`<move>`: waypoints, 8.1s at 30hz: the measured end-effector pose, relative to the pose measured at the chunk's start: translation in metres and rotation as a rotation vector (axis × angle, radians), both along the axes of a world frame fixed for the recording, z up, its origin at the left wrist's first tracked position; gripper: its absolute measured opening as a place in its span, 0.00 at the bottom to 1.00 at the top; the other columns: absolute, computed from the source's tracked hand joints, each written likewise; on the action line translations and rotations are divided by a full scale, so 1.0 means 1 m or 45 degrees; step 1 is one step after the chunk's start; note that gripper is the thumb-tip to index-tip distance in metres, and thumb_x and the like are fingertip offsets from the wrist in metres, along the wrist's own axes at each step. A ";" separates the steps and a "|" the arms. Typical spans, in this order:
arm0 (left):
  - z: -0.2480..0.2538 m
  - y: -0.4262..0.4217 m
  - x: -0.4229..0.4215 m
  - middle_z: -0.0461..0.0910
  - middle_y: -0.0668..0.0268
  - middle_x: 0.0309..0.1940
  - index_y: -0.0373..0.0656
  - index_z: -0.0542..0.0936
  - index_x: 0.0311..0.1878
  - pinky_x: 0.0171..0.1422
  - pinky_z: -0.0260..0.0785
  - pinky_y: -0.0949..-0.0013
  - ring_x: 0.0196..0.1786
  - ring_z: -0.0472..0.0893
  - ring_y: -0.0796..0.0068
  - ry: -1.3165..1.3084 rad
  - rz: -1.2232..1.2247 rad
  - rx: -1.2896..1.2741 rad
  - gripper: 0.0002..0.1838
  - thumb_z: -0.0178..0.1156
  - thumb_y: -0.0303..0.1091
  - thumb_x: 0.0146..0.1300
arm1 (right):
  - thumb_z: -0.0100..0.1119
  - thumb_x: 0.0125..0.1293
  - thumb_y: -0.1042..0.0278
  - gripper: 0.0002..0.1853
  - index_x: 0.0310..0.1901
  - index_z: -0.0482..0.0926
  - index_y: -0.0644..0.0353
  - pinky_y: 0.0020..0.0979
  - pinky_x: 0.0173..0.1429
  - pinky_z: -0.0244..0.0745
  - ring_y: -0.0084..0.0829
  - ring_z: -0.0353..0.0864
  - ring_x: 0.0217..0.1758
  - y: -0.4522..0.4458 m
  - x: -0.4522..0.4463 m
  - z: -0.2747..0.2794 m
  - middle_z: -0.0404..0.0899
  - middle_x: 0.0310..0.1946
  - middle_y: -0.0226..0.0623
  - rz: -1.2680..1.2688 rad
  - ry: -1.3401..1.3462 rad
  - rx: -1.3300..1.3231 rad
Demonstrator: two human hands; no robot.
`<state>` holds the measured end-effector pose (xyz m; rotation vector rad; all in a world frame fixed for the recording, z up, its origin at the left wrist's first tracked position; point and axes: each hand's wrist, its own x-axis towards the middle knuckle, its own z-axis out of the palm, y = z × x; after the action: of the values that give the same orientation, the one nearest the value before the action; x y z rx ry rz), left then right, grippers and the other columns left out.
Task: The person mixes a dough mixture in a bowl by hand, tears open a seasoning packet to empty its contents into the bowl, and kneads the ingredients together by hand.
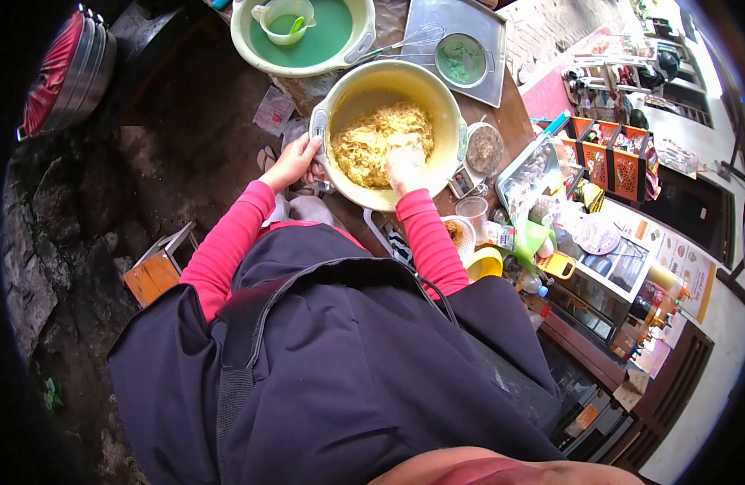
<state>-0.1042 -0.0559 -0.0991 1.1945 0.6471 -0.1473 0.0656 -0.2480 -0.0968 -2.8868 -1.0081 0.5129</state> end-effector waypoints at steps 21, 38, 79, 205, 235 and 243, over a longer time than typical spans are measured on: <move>-0.006 0.004 0.000 0.75 0.68 0.18 0.42 0.68 0.53 0.16 0.65 0.80 0.13 0.70 0.85 0.027 -0.041 -0.013 0.20 0.43 0.48 0.70 | 0.51 0.60 0.51 0.27 0.55 0.71 0.63 0.36 0.66 0.59 0.39 0.67 0.62 0.044 0.080 -0.008 0.73 0.54 0.46 -0.619 0.261 0.173; 0.001 0.007 0.003 0.75 0.66 0.19 0.41 0.67 0.54 0.18 0.67 0.79 0.14 0.72 0.83 0.021 -0.090 0.003 0.20 0.42 0.47 0.71 | 0.44 0.66 0.62 0.19 0.54 0.71 0.64 0.36 0.59 0.66 0.38 0.74 0.54 0.051 0.014 -0.016 0.75 0.48 0.48 0.077 0.649 0.967; -0.012 -0.008 0.001 0.77 0.57 0.19 0.44 0.59 0.59 0.15 0.69 0.76 0.14 0.77 0.74 -0.092 0.058 -0.272 0.21 0.37 0.48 0.72 | 0.57 0.57 0.62 0.16 0.44 0.78 0.62 0.35 0.51 0.73 0.38 0.79 0.45 -0.078 0.008 -0.019 0.80 0.42 0.43 -0.061 0.261 -0.402; -0.010 0.008 0.001 0.77 0.59 0.21 0.41 0.63 0.54 0.19 0.70 0.75 0.16 0.77 0.73 -0.032 -0.095 -0.199 0.19 0.41 0.46 0.71 | 0.51 0.54 0.64 0.11 0.34 0.81 0.57 0.42 0.45 0.73 0.43 0.80 0.36 0.077 -0.003 0.027 0.80 0.31 0.46 0.726 0.040 0.111; -0.019 0.002 0.002 0.77 0.60 0.20 0.42 0.62 0.56 0.16 0.69 0.76 0.15 0.76 0.74 -0.046 -0.018 -0.275 0.18 0.39 0.45 0.72 | 0.59 0.59 0.52 0.34 0.63 0.63 0.59 0.33 0.67 0.58 0.34 0.63 0.65 0.007 0.111 -0.038 0.65 0.62 0.40 -0.914 0.901 0.549; -0.014 -0.002 0.001 0.76 0.62 0.19 0.41 0.63 0.57 0.15 0.68 0.77 0.13 0.75 0.76 -0.024 0.024 -0.243 0.20 0.41 0.45 0.71 | 0.58 0.55 0.57 0.20 0.45 0.77 0.62 0.38 0.54 0.70 0.42 0.77 0.47 0.076 0.081 -0.033 0.79 0.42 0.47 0.058 0.617 0.240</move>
<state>-0.1028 -0.0578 -0.1126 1.0049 0.6131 -0.1778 0.1465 -0.1719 -0.1300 -2.4022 -0.9753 0.9971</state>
